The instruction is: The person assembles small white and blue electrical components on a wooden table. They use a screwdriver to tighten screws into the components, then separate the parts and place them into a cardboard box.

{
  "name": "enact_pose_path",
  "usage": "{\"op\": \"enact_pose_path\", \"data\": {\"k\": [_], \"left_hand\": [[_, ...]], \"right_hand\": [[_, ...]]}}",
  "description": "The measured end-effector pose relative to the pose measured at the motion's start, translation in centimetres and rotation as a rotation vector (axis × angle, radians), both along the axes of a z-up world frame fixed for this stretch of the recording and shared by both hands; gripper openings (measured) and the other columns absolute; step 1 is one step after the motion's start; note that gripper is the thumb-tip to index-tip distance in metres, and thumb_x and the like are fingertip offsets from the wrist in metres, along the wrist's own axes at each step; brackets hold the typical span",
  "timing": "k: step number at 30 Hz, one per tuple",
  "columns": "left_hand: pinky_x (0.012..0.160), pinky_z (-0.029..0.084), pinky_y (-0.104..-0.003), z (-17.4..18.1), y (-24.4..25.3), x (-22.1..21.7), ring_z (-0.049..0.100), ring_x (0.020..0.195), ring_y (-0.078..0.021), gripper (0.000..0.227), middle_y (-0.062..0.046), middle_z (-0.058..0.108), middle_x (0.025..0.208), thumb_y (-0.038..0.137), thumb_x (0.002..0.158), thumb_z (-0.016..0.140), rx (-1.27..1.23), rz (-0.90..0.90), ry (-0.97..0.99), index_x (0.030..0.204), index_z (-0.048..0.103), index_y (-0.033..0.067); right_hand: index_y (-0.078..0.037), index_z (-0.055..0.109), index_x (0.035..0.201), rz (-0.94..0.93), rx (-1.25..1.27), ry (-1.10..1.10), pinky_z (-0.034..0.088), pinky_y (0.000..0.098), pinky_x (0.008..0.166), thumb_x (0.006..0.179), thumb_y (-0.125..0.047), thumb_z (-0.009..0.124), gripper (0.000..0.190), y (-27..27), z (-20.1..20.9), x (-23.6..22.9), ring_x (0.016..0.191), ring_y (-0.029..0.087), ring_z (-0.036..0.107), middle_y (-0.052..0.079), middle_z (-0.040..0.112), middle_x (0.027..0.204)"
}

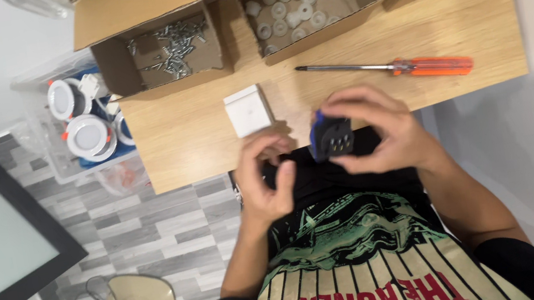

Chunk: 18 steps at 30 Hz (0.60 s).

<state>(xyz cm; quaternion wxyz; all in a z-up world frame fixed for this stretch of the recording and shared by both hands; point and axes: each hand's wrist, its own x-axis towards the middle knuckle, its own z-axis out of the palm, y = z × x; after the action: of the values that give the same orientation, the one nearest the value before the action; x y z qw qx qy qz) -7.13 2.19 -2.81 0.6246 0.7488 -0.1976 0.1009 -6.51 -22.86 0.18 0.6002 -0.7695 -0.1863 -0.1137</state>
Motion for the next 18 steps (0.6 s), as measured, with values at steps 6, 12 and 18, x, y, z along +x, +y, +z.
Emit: {"op": "enact_pose_path", "data": {"k": [6, 12, 18], "left_hand": [[0.078, 0.058, -0.042, 0.2, -3.4, -0.3, 0.065, 0.092, -0.0253, 0.068, -0.022, 0.069, 0.114, 0.055, 0.111, 0.033, -0.196, -0.317, 0.350, 0.137, 0.058, -0.0029], [0.084, 0.056, -0.046, 2.1, -4.6, 0.6, 0.064, 0.094, -0.0299, 0.077, -0.021, 0.068, 0.106, 0.057, 0.111, 0.017, -0.143, -0.366, 0.364, 0.127, 0.066, 0.0001], [0.072, 0.049, -0.039, 0.6, -4.5, 0.0, 0.056, 0.081, -0.0248, 0.072, -0.015, 0.062, 0.092, 0.060, 0.111, 0.022, -0.072, -0.318, 0.339, 0.120, 0.065, 0.0025]], "right_hand": [[0.002, 0.078, 0.117, 0.066, 0.099, -0.027, 0.063, 0.0456, 0.098, 0.078, -0.010, 0.096, 0.045, 1.7, 1.8, -1.2, 0.114, 0.040, 0.080, 0.025, 0.078, 0.127], [0.002, 0.072, 0.116, 0.116, 0.107, -0.003, 0.062, 0.0507, 0.101, 0.083, -0.012, 0.093, 0.041, 1.3, 2.3, -1.3, 0.123, 0.043, 0.077, 0.026, 0.077, 0.133], [0.001, 0.077, 0.103, 0.027, 0.085, -0.133, 0.063, 0.0587, 0.096, 0.102, -0.004, 0.072, 0.007, 1.2, 2.5, -0.9, 0.116, 0.049, 0.079, 0.022, 0.081, 0.117]]}}
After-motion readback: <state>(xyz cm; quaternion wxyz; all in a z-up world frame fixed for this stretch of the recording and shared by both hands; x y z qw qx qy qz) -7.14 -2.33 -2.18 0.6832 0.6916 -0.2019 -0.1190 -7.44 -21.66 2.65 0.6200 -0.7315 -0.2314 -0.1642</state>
